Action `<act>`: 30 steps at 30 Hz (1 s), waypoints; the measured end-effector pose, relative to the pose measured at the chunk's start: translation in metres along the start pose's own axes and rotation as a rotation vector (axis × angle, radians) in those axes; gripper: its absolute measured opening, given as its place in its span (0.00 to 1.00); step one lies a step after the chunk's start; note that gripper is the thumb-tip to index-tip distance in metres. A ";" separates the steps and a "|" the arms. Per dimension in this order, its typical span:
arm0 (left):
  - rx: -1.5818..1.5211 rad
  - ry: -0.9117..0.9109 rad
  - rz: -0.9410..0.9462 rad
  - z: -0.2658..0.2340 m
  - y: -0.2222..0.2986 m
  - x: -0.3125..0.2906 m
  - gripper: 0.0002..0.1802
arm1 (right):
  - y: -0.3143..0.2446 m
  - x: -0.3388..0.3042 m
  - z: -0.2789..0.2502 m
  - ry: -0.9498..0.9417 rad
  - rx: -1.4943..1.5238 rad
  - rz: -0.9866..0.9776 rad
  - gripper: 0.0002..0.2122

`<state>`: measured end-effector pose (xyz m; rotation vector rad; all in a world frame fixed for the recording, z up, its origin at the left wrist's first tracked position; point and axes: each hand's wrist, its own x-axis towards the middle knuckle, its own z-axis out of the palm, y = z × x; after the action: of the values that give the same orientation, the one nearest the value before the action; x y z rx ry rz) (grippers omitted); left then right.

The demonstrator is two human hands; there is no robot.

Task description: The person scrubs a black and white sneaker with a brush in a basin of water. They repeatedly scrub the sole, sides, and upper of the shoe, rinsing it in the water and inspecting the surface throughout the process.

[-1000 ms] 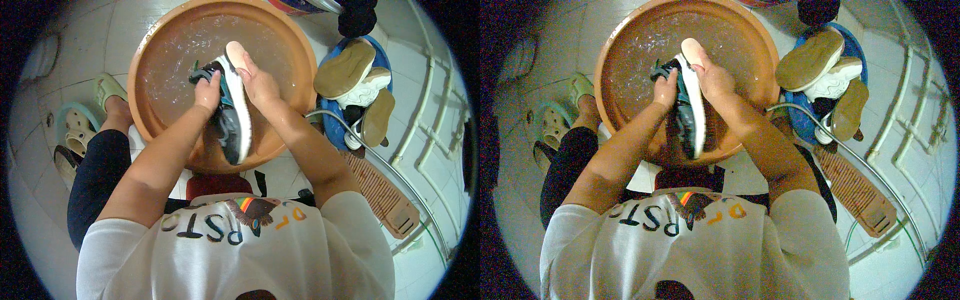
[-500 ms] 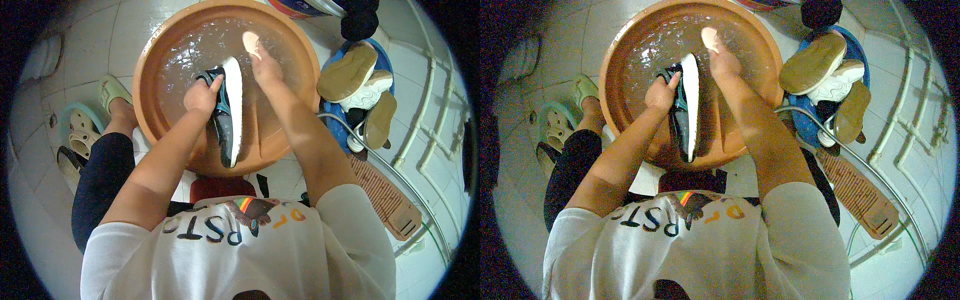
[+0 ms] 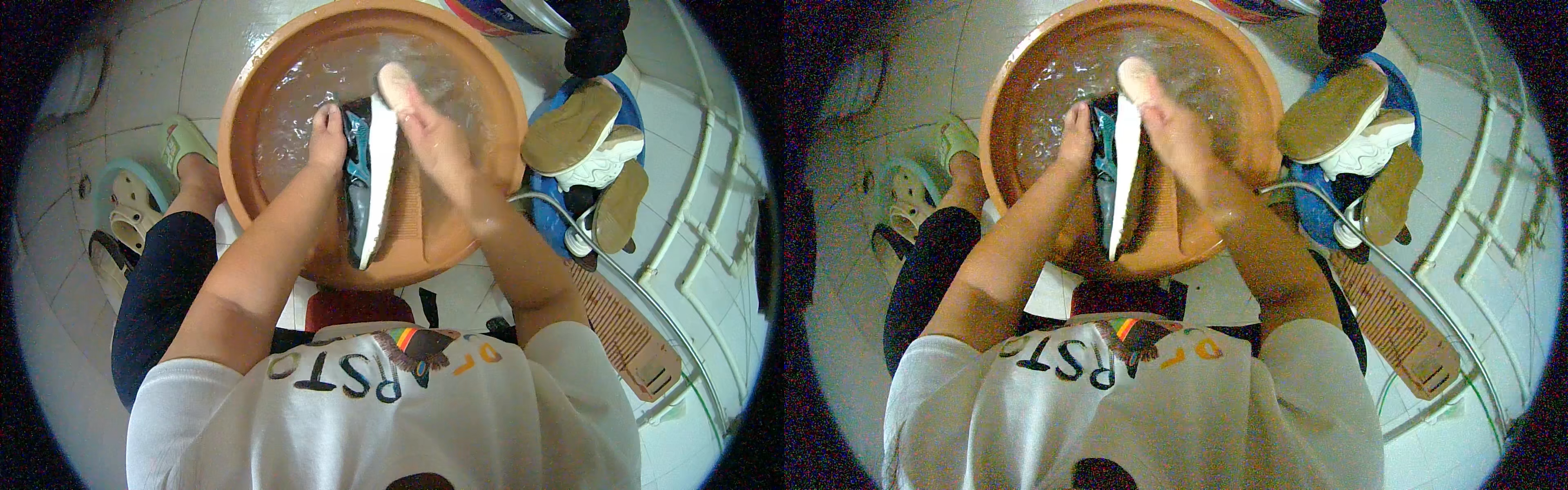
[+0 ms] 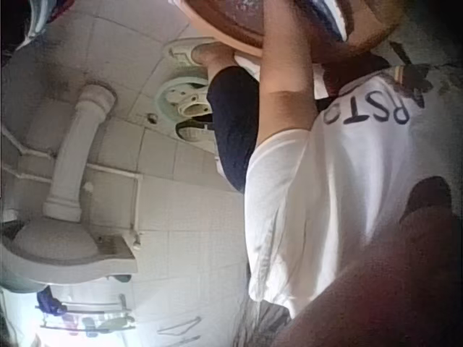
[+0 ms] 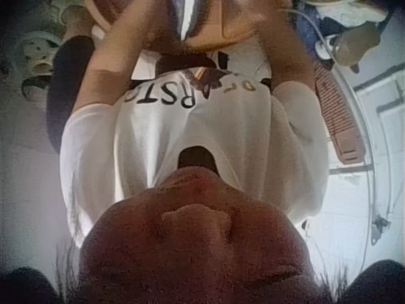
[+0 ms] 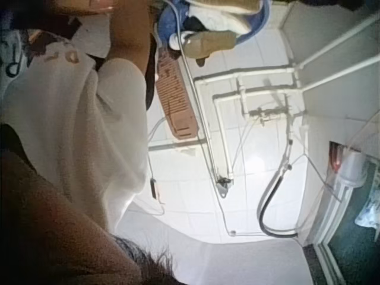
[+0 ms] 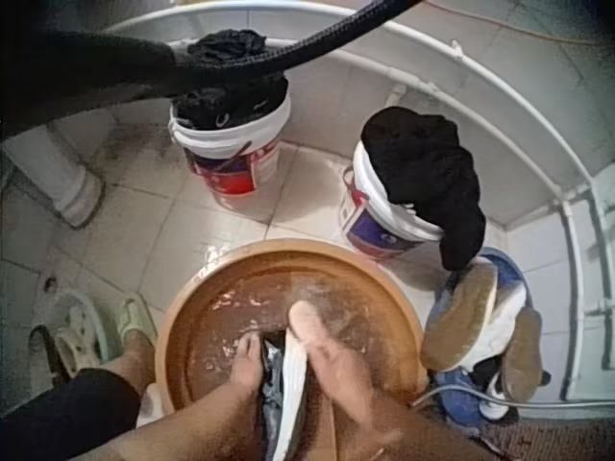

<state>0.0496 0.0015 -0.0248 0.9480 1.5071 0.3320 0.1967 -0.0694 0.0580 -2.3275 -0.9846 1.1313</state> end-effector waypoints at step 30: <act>0.768 -0.369 0.414 0.003 0.001 -0.022 0.58 | 0.023 0.014 0.023 0.042 0.267 0.187 0.22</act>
<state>0.0509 -0.0142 -0.0095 1.8279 1.0818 -0.1556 0.1942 -0.0743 0.0230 -2.2483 -0.5695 1.1978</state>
